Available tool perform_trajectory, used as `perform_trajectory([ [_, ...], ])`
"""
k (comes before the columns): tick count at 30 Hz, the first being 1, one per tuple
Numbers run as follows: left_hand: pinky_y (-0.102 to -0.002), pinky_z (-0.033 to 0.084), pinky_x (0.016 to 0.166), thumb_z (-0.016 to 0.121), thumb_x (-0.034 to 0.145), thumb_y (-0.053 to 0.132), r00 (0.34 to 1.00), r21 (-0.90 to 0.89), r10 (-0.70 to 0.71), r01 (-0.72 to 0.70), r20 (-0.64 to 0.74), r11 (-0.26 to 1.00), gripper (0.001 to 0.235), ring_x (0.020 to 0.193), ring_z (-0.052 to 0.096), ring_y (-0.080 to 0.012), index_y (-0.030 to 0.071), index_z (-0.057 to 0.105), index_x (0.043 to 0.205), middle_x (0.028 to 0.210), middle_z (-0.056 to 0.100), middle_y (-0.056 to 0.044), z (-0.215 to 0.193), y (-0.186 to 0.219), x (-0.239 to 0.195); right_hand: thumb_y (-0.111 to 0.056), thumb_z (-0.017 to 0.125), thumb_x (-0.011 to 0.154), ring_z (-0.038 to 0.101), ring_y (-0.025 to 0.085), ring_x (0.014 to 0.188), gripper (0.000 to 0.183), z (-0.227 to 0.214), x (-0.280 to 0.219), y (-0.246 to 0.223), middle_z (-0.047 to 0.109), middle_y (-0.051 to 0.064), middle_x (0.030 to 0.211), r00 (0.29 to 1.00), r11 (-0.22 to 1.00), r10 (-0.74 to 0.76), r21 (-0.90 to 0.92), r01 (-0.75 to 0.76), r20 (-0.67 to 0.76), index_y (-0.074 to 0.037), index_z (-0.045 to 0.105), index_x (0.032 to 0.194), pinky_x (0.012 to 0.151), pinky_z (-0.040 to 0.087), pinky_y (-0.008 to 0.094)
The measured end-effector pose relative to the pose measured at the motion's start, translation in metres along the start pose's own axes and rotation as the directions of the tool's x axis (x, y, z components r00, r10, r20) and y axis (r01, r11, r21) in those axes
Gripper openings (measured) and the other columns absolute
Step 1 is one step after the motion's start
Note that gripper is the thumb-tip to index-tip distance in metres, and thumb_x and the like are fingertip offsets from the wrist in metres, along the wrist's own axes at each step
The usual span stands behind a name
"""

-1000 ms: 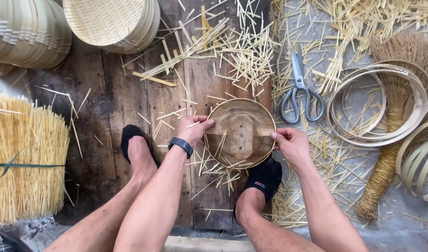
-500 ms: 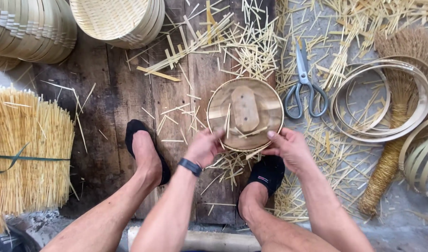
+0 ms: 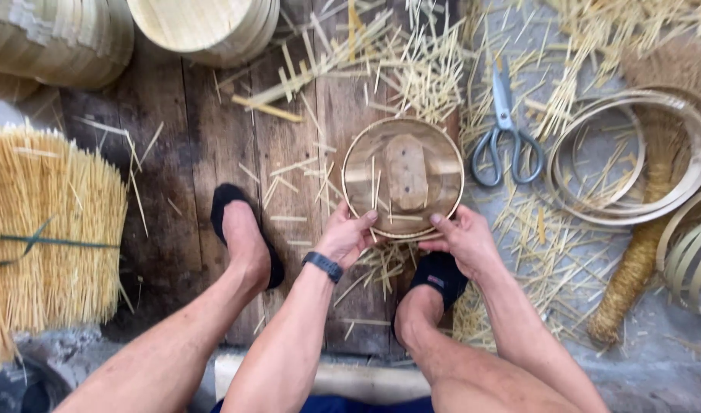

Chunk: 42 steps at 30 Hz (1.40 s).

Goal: The person sits on the floor assembling bamboo steamer baskets. They place a woven bamboo mat over a round wooden mold, press a bamboo rim ring around it, trim the excess strip ends with scissors, and stack the finished baskets with others on the floor.

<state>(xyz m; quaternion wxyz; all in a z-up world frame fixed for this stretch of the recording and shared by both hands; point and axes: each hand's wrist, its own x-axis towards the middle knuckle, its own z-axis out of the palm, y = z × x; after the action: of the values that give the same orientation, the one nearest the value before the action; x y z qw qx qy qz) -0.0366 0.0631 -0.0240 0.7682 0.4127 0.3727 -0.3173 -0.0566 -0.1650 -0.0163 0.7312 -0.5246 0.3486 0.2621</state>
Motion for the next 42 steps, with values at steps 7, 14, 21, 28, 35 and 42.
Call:
perform_trajectory([
  [7, -0.046, 0.067, 0.07, 0.06, 0.091, -0.007, 0.965, 0.089, 0.12, -0.102, -0.231, 0.991, 0.048, 0.094, 0.073, -0.0271, 0.008, 0.048, 0.135, 0.117, 0.068, -0.013, 0.003, -0.028, 0.009, 0.002, 0.06, 0.096, 0.075, 0.027, 0.08, 0.024, 0.007, 0.002, 0.013, 0.074, 0.017, 0.105, 0.987, 0.996, -0.06, -0.082, 0.048, -0.149, 0.005, 0.064, 0.119, 0.061, 0.064, 0.04],
  [14, -0.044, 0.064, 0.071, 0.056, 0.1, 0.018, 0.999, 0.147, -0.031, 0.038, -0.045, 0.988, 0.038, 0.087, 0.072, -0.0325, 0.008, 0.044, 0.135, 0.114, 0.067, -0.017, -0.005, -0.001, -0.017, -0.038, 0.07, 0.094, 0.071, 0.033, 0.098, 0.065, 0.014, -0.015, -0.031, 0.069, 0.023, 0.113, 0.906, 0.637, -0.396, -0.755, 0.155, -0.148, 0.004, 0.049, 0.139, 0.087, 0.058, 0.047],
  [21, -0.049, 0.06, 0.097, 0.068, 0.093, 0.043, 0.767, 0.615, 0.568, -0.61, 0.3, 0.499, 0.06, 0.109, 0.073, -0.032, 0.004, 0.054, 0.137, 0.123, 0.072, -0.02, 0.02, 0.029, -0.045, -0.034, 0.084, 0.076, 0.069, 0.029, 0.115, 0.086, 0.047, -0.018, -0.074, 0.066, 0.021, 0.124, 0.883, 0.729, -0.465, -0.593, 0.342, -0.062, 0.005, 0.042, 0.139, 0.1, 0.057, 0.042],
  [28, -0.033, 0.058, 0.09, 0.046, 0.109, 0.059, 0.645, 0.615, 0.739, -0.666, 0.192, 0.422, 0.063, 0.105, 0.073, -0.0175, 0.007, 0.067, 0.136, 0.107, 0.079, -0.013, 0.047, 0.046, -0.021, -0.026, 0.087, 0.075, 0.072, 0.026, 0.107, 0.073, 0.062, -0.023, -0.047, 0.072, 0.018, 0.116, 0.847, 0.809, -0.513, -0.409, 0.422, -0.142, 0.006, 0.053, 0.131, 0.095, 0.058, 0.037],
  [35, -0.03, 0.043, 0.045, 0.044, 0.099, 0.061, 0.735, 0.724, 0.676, -0.498, 0.061, 0.477, 0.066, 0.052, 0.055, -0.0107, 0.009, 0.073, 0.128, 0.06, 0.062, -0.007, 0.033, 0.046, -0.004, -0.022, 0.082, 0.077, 0.071, 0.025, 0.103, 0.064, 0.033, -0.01, -0.036, 0.071, 0.018, 0.116, 0.876, 0.863, -0.479, -0.214, 0.458, -0.057, 0.005, 0.059, 0.13, 0.096, 0.059, 0.037],
  [42, -0.035, 0.059, 0.088, 0.048, 0.104, 0.051, 0.813, -0.045, 0.519, -0.548, -0.263, 0.835, 0.06, 0.103, 0.071, -0.0197, -0.001, 0.064, 0.13, 0.115, 0.075, -0.009, -0.062, 0.045, 0.022, -0.03, 0.055, 0.094, 0.064, 0.024, 0.115, 0.046, -0.026, -0.033, -0.055, 0.064, 0.012, 0.119, 0.859, 0.793, -0.508, 0.355, 0.495, -0.065, 0.001, 0.058, 0.128, 0.1, 0.057, 0.039],
])
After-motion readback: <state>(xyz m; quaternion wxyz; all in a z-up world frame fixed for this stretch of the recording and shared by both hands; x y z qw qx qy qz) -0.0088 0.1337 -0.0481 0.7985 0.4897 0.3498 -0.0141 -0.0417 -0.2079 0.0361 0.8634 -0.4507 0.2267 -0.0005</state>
